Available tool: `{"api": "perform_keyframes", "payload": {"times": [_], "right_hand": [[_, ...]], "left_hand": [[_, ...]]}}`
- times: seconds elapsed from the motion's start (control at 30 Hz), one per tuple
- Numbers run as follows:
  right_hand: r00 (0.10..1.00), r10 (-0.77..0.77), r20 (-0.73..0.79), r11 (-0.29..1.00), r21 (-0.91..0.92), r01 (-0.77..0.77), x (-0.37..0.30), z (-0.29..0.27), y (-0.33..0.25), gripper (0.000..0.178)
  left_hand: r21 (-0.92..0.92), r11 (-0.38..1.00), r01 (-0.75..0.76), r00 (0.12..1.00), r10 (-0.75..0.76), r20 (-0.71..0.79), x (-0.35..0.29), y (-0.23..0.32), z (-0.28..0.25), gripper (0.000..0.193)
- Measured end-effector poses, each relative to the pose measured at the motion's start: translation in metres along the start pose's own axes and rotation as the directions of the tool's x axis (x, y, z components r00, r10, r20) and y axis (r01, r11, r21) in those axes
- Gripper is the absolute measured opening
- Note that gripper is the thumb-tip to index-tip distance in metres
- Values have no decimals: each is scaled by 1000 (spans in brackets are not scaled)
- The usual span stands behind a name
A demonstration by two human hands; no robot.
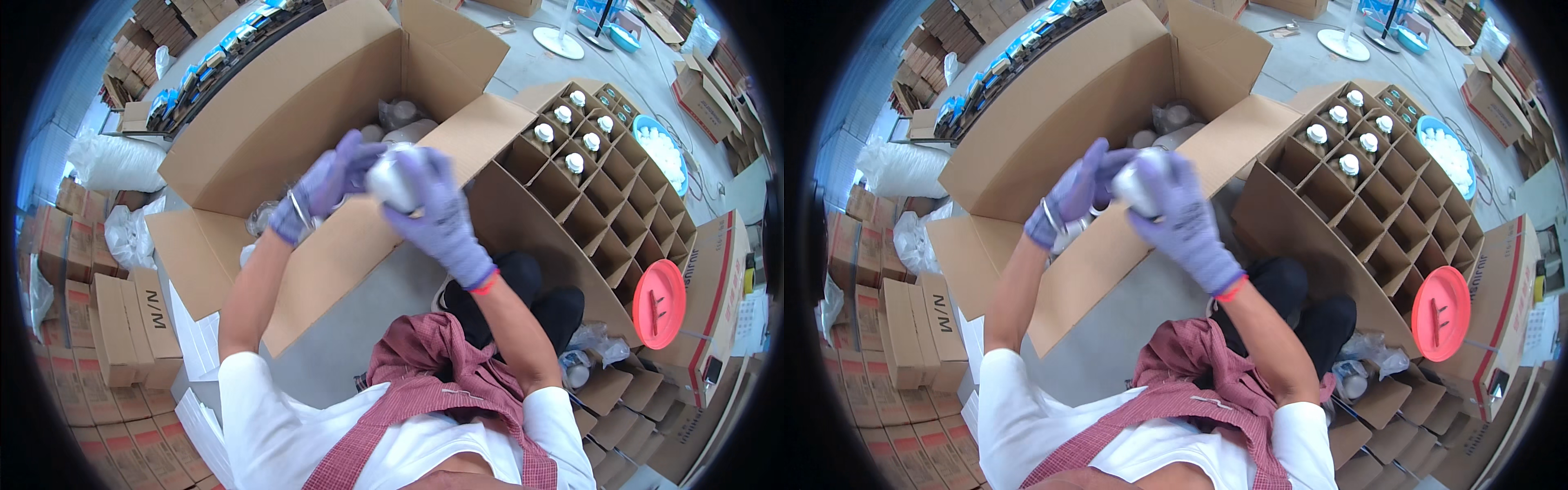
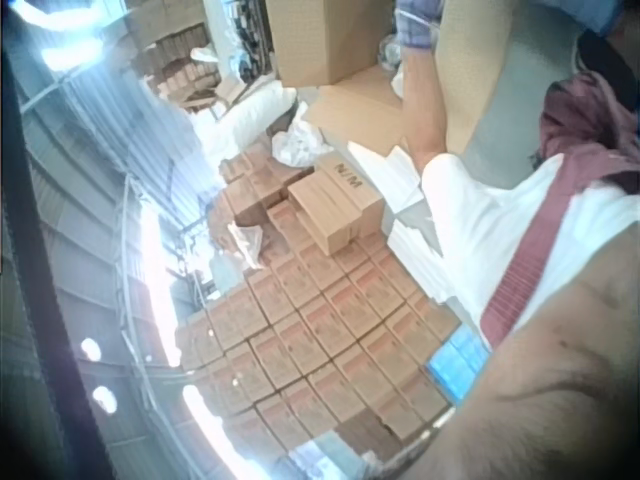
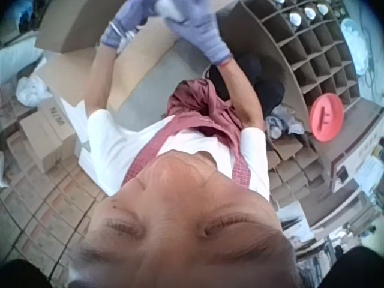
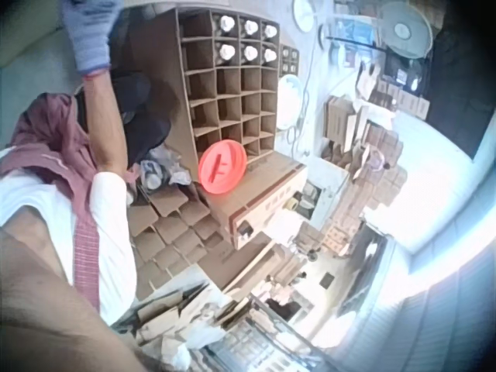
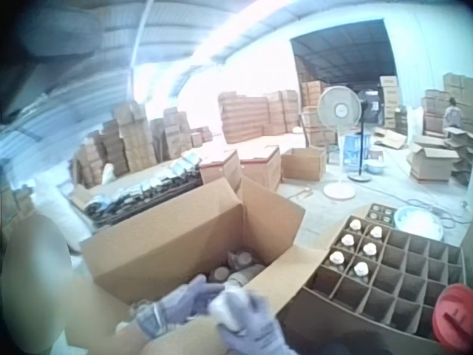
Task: The person assembles white electric kettles by inserting metal heating elements into the base, screwing on lids, and wrapping each unit in plastic. The person places the finished kettles into a cardboard box with dividers.
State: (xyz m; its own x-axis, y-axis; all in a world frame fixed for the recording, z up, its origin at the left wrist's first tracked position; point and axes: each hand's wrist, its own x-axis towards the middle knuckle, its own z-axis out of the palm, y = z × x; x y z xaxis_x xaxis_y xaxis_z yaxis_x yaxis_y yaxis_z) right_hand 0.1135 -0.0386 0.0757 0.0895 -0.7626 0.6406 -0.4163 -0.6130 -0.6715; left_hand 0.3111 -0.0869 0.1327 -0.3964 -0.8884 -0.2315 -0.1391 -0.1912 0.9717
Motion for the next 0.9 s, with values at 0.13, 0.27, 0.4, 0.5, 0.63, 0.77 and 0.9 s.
{"api": "perform_keyframes", "payload": {"times": [0.13,0.27,0.4,0.5,0.63,0.77,0.9], "right_hand": [[941,80,-330,906,-370,-207,-63,-118,34,64],[663,240,-709,730,-318,-605,-198,-298,124,58],[468,293,-833,475,-298,-828,-304,-419,163,58],[507,285,-813,45,-517,-855,-329,-450,162,58],[779,67,-624,-138,-779,-612,-266,-424,130,52],[878,298,-374,926,-109,-361,-133,-254,32,50],[615,631,-473,768,276,-577,-155,-225,13,42]], "left_hand": [[745,457,485,801,109,-589,47,-138,-118,100],[718,376,586,807,-190,-559,71,-171,-112,96],[651,637,412,889,-127,-439,56,-92,-122,66],[346,936,65,896,98,-433,-2,-41,-114,55],[-198,952,-235,956,189,-226,-54,20,-1,62],[-559,823,-97,989,17,-147,-66,-54,135,70],[-126,991,-36,953,72,295,-42,-120,216,65]]}}
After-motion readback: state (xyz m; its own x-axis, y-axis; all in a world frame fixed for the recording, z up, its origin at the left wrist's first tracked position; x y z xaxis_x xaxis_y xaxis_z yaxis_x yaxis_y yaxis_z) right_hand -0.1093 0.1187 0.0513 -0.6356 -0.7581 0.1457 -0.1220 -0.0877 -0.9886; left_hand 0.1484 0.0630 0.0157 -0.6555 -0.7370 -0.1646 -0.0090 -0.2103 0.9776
